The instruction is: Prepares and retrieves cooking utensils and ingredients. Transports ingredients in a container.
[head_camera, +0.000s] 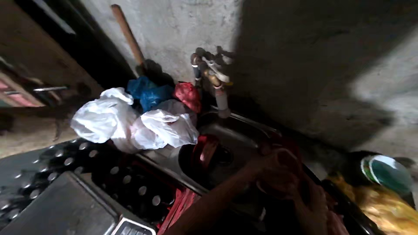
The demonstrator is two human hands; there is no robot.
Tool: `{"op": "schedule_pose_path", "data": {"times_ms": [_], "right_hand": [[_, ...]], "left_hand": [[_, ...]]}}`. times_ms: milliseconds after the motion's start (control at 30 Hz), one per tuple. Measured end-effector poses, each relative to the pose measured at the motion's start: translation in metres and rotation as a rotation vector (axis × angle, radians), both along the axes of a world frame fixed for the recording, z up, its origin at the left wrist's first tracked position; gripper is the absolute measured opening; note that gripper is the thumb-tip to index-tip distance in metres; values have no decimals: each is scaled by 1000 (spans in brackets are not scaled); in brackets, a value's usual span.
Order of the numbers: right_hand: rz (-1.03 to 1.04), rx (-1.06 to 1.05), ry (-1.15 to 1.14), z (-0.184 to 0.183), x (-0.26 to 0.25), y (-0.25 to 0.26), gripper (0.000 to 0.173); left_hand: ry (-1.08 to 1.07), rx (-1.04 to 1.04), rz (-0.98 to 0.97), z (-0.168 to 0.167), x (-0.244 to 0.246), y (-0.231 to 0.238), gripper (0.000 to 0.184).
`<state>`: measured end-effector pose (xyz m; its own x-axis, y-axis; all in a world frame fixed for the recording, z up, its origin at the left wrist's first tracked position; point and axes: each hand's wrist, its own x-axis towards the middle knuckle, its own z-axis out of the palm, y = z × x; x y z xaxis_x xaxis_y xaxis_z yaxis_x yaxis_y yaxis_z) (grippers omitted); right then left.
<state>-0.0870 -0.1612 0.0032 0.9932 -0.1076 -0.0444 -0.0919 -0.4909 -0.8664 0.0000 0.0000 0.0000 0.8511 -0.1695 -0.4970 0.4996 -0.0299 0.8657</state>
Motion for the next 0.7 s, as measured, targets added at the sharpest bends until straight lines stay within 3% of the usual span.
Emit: {"op": "schedule_pose_path", "data": {"times_ms": [167, 267, 333, 400, 467, 500, 600, 700], "right_hand": [[-15, -51, 46, -8, -7, -35, 65], [8, -164, 256, -7, -5, -47, 74], [22, -253, 279, -9, -7, -49, 74], [36, -270, 228, -15, -10, -52, 66], [63, -251, 131, -21, -12, -58, 63], [66, -251, 70, -24, -13, -61, 62], [22, -300, -41, -27, -22, -65, 63], [5, -391, -173, -21, -26, -58, 53]], "left_hand": [[34, 86, -141, 0, -12, -15, 72], [-30, 41, -211, -3, 3, -15, 50], [-59, 70, -201, -6, 11, -1, 43], [-105, 376, -43, -29, 10, 24, 44], [-120, 855, 112, -77, 6, 60, 58], [-56, 971, 148, -96, 4, 80, 65], [111, 1107, 172, -134, -10, 116, 78], [-77, 1039, 151, -121, -25, 114, 59]]}}
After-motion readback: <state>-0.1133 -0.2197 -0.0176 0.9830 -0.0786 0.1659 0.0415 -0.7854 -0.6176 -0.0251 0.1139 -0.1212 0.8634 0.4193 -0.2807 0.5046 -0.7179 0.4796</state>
